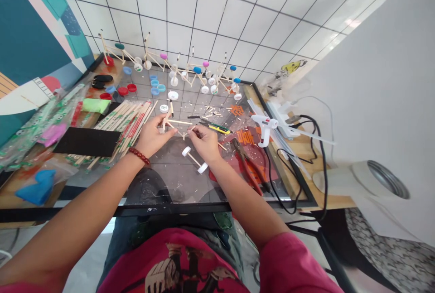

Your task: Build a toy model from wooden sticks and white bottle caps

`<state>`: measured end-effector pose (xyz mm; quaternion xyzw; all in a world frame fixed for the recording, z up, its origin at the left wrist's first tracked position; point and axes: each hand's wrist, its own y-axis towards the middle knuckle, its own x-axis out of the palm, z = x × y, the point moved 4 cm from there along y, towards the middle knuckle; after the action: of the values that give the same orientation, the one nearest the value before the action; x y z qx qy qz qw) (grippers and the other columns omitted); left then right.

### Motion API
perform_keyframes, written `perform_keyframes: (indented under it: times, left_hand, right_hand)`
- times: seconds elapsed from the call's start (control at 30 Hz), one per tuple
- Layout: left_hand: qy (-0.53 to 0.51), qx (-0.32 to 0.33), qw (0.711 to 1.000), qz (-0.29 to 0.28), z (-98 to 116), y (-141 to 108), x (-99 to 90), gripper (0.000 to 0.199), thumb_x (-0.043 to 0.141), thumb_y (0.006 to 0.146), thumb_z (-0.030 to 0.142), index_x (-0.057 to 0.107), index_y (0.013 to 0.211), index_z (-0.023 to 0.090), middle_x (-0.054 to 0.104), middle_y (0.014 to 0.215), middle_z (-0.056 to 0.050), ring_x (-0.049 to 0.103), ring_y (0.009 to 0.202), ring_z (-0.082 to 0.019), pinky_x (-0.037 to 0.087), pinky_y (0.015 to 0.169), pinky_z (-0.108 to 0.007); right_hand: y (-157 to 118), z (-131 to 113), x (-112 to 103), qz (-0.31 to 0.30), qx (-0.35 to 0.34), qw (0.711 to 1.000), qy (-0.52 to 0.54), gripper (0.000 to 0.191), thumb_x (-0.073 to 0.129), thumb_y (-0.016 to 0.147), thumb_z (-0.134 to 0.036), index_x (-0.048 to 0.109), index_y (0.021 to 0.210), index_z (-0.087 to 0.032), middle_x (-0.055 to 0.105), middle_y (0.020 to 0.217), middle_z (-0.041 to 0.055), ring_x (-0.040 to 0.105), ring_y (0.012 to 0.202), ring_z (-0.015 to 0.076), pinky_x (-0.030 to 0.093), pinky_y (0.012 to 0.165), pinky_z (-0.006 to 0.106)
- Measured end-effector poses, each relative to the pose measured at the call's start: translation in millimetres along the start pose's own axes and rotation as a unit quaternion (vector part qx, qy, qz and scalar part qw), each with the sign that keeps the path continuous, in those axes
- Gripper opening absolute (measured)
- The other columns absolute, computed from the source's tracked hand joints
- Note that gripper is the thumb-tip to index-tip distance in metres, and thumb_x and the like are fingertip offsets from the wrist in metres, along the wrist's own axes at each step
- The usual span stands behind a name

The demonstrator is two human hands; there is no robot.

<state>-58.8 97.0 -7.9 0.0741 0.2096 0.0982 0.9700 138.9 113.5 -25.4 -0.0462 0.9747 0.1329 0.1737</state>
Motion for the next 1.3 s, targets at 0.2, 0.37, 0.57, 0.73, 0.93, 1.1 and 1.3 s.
perform_keyframes:
  times: [0.2,0.37,0.57,0.73,0.93,1.1,1.3]
  left_hand:
    - [-0.015,0.005,1.0,-0.003,-3.3,0.9,-0.4,0.056,0.081,0.074,0.037,0.072,0.126,0.021,0.081,0.111,-0.008,0.074,0.112,-0.031,0.054,0.11,-0.048]
    - [-0.015,0.01,1.0,-0.006,-6.8,2.0,-0.8,0.057,0.084,0.073,0.042,0.073,0.125,0.021,0.082,0.112,-0.01,0.074,0.112,-0.032,0.056,0.108,-0.047]
    - [-0.021,0.011,1.0,-0.015,-2.8,2.1,-0.8,0.055,0.083,0.073,0.042,0.074,0.122,0.021,0.082,0.11,-0.009,0.075,0.107,-0.031,0.057,0.106,-0.045]
    - [-0.027,0.013,0.999,-0.013,-0.9,1.3,-1.4,0.053,0.084,0.072,0.041,0.074,0.12,0.021,0.082,0.106,-0.008,0.076,0.105,-0.031,0.058,0.103,-0.045]
    - [-0.022,0.012,1.0,-0.013,-2.5,1.7,-2.3,0.053,0.085,0.071,0.043,0.074,0.119,0.021,0.082,0.107,-0.009,0.076,0.108,-0.032,0.056,0.108,-0.048]
    - [-0.018,0.016,1.0,-0.013,-1.6,2.3,-2.9,0.049,0.088,0.07,0.044,0.074,0.113,0.025,0.082,0.104,-0.007,0.076,0.105,-0.031,0.059,0.102,-0.046]
    - [-0.006,0.008,0.999,-0.03,0.5,2.6,-3.3,0.052,0.084,0.072,0.048,0.072,0.115,0.021,0.081,0.107,-0.009,0.076,0.109,-0.034,0.057,0.105,-0.051]
  right_hand:
    - [0.7,2.3,1.3,0.0,0.014,1.0,-0.005,0.016,0.065,0.09,-0.031,0.077,0.086,-0.022,0.078,0.082,0.0017,0.07,0.077,0.0189,0.056,0.077,0.029]
    - [1.8,2.7,2.2,-0.002,0.018,1.0,-0.008,0.015,0.066,0.09,-0.029,0.079,0.088,-0.022,0.078,0.08,0.0014,0.07,0.076,0.019,0.056,0.075,0.029]
    - [1.4,1.3,2.3,0.003,0.018,1.0,0.011,0.015,0.066,0.089,-0.026,0.08,0.085,-0.021,0.08,0.082,0.0026,0.071,0.076,0.0197,0.056,0.075,0.03]
    - [1.8,0.5,2.3,0.001,0.015,1.0,0.011,0.016,0.066,0.089,-0.028,0.079,0.083,-0.023,0.08,0.084,0.0028,0.072,0.079,0.021,0.058,0.077,0.031]
    - [3.0,0.8,3.7,0.001,0.006,1.0,0.015,0.017,0.064,0.088,-0.028,0.076,0.077,-0.023,0.081,0.087,0.0039,0.073,0.081,0.0214,0.058,0.079,0.032]
    - [4.3,1.1,4.7,0.003,-0.001,1.0,0.008,0.016,0.065,0.089,-0.03,0.076,0.079,-0.023,0.079,0.084,0.0027,0.071,0.079,0.0203,0.056,0.078,0.031]
    - [5.5,0.4,4.7,0.001,-0.015,1.0,-0.003,0.018,0.066,0.09,-0.027,0.074,0.073,-0.024,0.077,0.078,0.0014,0.069,0.075,0.0197,0.053,0.074,0.029]
